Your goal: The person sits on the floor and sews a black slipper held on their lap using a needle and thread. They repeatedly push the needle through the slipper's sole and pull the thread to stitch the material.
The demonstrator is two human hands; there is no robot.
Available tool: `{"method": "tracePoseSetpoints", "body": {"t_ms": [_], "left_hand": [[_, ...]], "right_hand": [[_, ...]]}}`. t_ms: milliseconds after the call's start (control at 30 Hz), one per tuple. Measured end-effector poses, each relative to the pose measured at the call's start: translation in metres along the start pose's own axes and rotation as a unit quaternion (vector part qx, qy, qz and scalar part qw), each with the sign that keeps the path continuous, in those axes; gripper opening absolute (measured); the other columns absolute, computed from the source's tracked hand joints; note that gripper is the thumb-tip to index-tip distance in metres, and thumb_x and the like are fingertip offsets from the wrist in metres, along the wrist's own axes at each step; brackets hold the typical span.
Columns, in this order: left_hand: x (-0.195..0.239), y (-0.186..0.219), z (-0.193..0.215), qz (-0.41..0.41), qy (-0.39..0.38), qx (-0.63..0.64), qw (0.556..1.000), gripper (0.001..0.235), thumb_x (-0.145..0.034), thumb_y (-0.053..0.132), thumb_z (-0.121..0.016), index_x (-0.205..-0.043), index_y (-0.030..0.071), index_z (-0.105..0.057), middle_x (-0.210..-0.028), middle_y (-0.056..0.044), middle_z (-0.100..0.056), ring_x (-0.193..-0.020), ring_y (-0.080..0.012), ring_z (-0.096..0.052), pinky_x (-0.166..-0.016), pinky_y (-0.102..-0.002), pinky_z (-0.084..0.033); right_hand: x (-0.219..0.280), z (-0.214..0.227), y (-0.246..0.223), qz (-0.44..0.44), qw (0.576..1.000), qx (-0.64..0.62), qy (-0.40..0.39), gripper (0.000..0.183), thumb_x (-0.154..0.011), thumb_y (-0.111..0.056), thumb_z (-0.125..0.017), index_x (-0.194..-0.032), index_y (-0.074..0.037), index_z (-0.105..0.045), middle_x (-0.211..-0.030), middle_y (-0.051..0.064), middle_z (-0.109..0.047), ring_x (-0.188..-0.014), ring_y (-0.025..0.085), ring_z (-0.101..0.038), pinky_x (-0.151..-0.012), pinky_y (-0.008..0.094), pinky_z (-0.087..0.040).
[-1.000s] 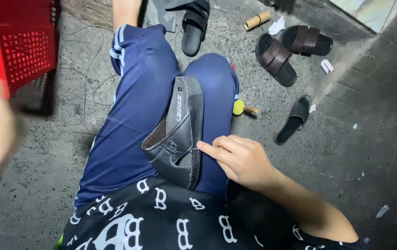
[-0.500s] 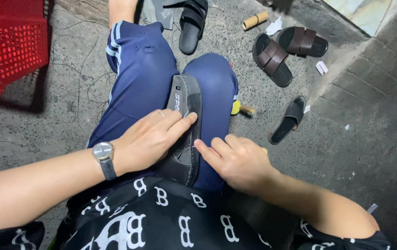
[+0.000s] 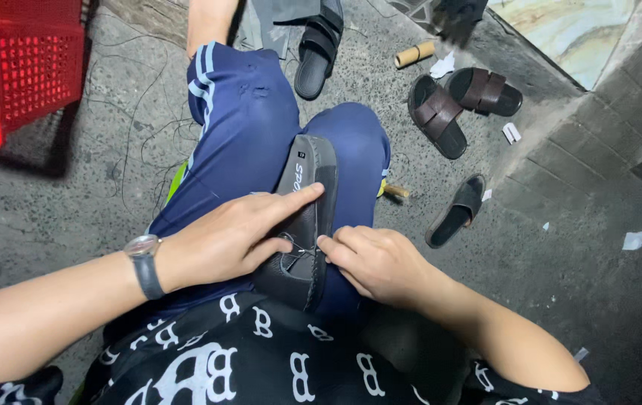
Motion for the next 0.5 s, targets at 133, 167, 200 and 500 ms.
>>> {"method": "tracePoseSetpoints", "body": {"t_ms": [133, 167, 200, 500], "left_hand": [[0.004, 0.008, -0.001, 0.043, -0.001, -0.010, 0.999, 0.062, -0.081, 0.003, -0.061, -0.139, -0.002, -0.039, -0.101, -0.025, -0.063, -0.098, -0.0427, -0.062, -0.082, -0.049, -0.050], [0.005, 0.010, -0.004, 0.042, 0.005, -0.044, 0.998, 0.058, -0.081, 0.004, -0.059, -0.136, -0.001, -0.042, -0.098, -0.022, -0.064, -0.095, -0.0407, -0.063, -0.080, -0.047, -0.051], [0.007, 0.012, -0.006, 0.042, 0.009, -0.076, 0.996, 0.054, -0.081, 0.004, -0.058, -0.133, 0.001, -0.045, -0.094, -0.019, -0.064, -0.093, -0.0386, -0.064, -0.078, -0.045, -0.051], [0.010, -0.024, -0.036, 0.026, 0.090, -0.136, 0.986, 0.030, -0.087, 0.011, -0.057, -0.116, 0.007, -0.051, -0.079, -0.008, -0.056, -0.073, -0.0312, -0.063, -0.063, -0.038, -0.053]], "right_hand": [[-0.001, 0.004, -0.002, -0.021, 1.000, 0.018, 0.004, 0.027, -0.098, -0.021, -0.043, -0.112, -0.004, -0.058, -0.082, 0.008, -0.053, -0.062, 0.023, -0.057, -0.047, 0.030, -0.048], [0.002, 0.002, 0.000, -0.007, 1.000, 0.030, -0.002, 0.030, -0.098, -0.022, -0.039, -0.115, -0.006, -0.058, -0.079, 0.007, -0.052, -0.060, 0.022, -0.056, -0.047, 0.029, -0.048], [0.006, -0.001, 0.001, 0.004, 0.999, 0.041, -0.008, 0.033, -0.099, -0.023, -0.036, -0.118, -0.007, -0.057, -0.077, 0.006, -0.051, -0.059, 0.021, -0.055, -0.047, 0.029, -0.047], [0.000, -0.014, 0.005, 0.031, 0.999, 0.025, 0.037, 0.044, -0.093, -0.022, -0.035, -0.128, -0.012, -0.058, -0.069, 0.004, -0.043, -0.051, 0.020, -0.048, -0.044, 0.029, -0.046]]}}
Point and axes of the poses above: each hand's wrist, its own x-axis away from the middle knuckle, its own z-axis out of the back of the hand, y = z × x, the point moved 2 cm from there along -x, towards the middle knuckle
